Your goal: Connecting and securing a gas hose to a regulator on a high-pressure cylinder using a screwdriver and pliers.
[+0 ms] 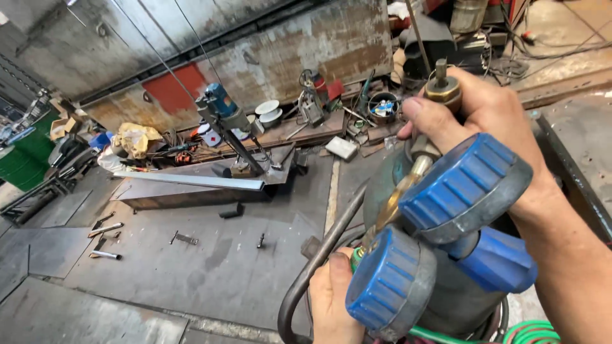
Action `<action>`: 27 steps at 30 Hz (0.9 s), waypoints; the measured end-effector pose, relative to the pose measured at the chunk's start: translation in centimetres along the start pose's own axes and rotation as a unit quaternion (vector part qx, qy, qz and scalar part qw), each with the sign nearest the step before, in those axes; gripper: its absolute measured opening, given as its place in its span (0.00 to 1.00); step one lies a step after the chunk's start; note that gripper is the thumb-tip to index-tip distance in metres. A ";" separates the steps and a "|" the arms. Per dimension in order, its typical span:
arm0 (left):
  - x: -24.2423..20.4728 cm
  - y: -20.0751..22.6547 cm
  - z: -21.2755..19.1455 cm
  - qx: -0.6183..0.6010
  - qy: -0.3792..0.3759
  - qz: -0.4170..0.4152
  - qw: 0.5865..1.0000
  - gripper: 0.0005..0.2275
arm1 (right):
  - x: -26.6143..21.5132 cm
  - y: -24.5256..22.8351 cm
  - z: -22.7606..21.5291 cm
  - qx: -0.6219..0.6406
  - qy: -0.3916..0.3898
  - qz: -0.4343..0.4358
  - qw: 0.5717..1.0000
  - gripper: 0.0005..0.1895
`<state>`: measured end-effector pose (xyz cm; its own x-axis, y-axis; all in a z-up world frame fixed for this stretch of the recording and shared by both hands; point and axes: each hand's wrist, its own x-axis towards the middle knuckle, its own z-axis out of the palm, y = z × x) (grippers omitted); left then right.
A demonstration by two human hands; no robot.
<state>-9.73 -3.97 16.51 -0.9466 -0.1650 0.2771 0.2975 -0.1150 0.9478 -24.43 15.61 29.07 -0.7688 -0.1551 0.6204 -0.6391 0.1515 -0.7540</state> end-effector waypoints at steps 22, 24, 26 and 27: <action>-2.4 -4.2 -0.7 -0.126 0.229 0.029 0.965 0.11 | -0.4 -1.1 0.9 0.025 0.005 0.038 0.999 0.11; -4.2 -5.9 0.5 -0.123 0.199 0.034 0.972 0.16 | -1.4 -0.4 0.6 -0.029 -0.008 0.007 1.000 0.13; -3.2 -4.3 0.5 -0.146 0.202 0.040 0.968 0.16 | -1.1 -0.4 0.6 0.004 -0.006 0.007 1.000 0.12; -2.2 -3.4 0.5 -0.167 0.202 0.055 0.963 0.16 | -0.5 -0.4 0.6 0.039 -0.001 -0.001 0.999 0.12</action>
<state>-8.74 -2.78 12.80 -0.8012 -0.5546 0.2245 0.4802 -0.3722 0.7943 -23.77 14.99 28.96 -0.7678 -0.1575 0.6210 -0.6362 0.0739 -0.7679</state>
